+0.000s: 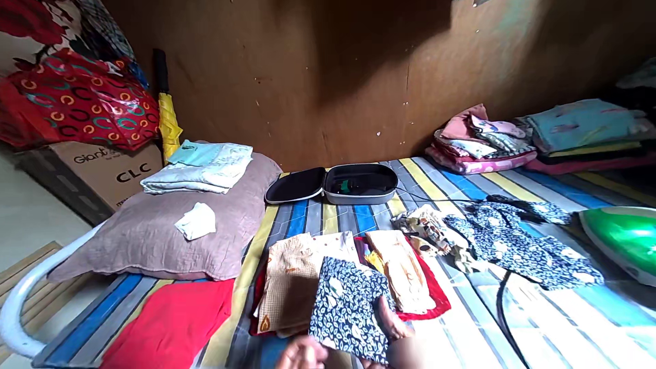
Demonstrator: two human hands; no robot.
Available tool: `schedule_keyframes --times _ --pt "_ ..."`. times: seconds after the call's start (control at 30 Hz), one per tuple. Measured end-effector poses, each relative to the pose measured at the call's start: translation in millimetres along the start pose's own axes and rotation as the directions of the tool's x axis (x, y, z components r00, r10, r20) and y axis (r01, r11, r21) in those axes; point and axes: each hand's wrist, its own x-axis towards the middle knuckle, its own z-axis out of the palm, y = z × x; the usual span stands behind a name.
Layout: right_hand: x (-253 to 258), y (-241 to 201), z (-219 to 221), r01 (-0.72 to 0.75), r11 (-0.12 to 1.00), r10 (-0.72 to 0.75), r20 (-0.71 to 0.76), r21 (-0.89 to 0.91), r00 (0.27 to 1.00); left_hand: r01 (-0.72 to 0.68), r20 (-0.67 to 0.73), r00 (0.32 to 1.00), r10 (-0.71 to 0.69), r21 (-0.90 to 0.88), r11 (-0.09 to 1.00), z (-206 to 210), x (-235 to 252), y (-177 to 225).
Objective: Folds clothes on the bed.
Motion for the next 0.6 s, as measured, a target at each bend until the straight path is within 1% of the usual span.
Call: schedule_keyframes --times 0.03,0.1,0.13,0.2,0.23,0.27,0.37,0.43,0.5,0.57,0.6 --pt "-0.7 -4.0 -2.8 -0.049 0.998 0.049 0.025 -0.031 0.998 0.072 0.002 0.997 -0.072 0.019 0.997 -7.0 8.7 6.1" --pt "-1.1 -7.6 -5.7 -0.140 0.986 0.145 0.047 -0.095 0.988 0.229 0.099 0.969 -0.225 -0.032 0.973 -15.1 23.8 20.5" --pt "-2.6 -8.2 -5.2 -0.178 0.974 0.184 0.029 -0.144 0.983 0.247 0.121 0.964 -0.237 -0.069 0.967 -15.6 27.7 25.0" --pt "-7.1 -8.3 1.4 -0.210 0.937 0.204 -0.051 -0.280 0.978 0.189 0.078 0.980 -0.183 -0.083 0.978 -9.6 32.2 31.7" --pt "-9.1 -6.8 3.8 -0.206 0.922 0.190 -0.081 -0.328 0.978 0.167 0.063 0.985 -0.163 -0.079 0.983 -7.2 34.3 33.5" --pt "-10.7 -4.3 4.1 -0.186 0.919 0.167 -0.085 -0.347 0.982 0.154 0.036 0.988 -0.152 -0.075 0.985 -5.2 35.9 32.7" --pt "-13.9 1.6 0.9 -0.128 0.950 0.121 -0.044 -0.285 0.992 0.103 -0.018 0.994 -0.103 -0.011 0.995 0.3 35.4 26.6" --pt "-17.4 3.0 3.5 -0.114 0.962 0.107 -0.044 -0.249 0.993 0.016 0.014 1.000 -0.016 0.041 0.999 0.4 33.8 24.9" --pt "-20.9 3.1 -3.1 -0.106 0.981 0.108 0.007 -0.161 0.994 -0.167 0.134 0.979 0.151 0.116 0.979 -9.3 31.7 29.7" --pt "-23.7 -0.8 -9.1 -0.127 0.990 0.130 0.052 -0.059 0.990 -0.324 0.192 0.936 0.295 0.149 0.934 -19.3 25.3 53.2" --pt "-24.3 -2.6 -9.7 -0.135 0.990 0.136 0.064 -0.029 0.989 -0.374 0.212 0.914 0.345 0.111 0.921 -22.9 23.2 72.8"
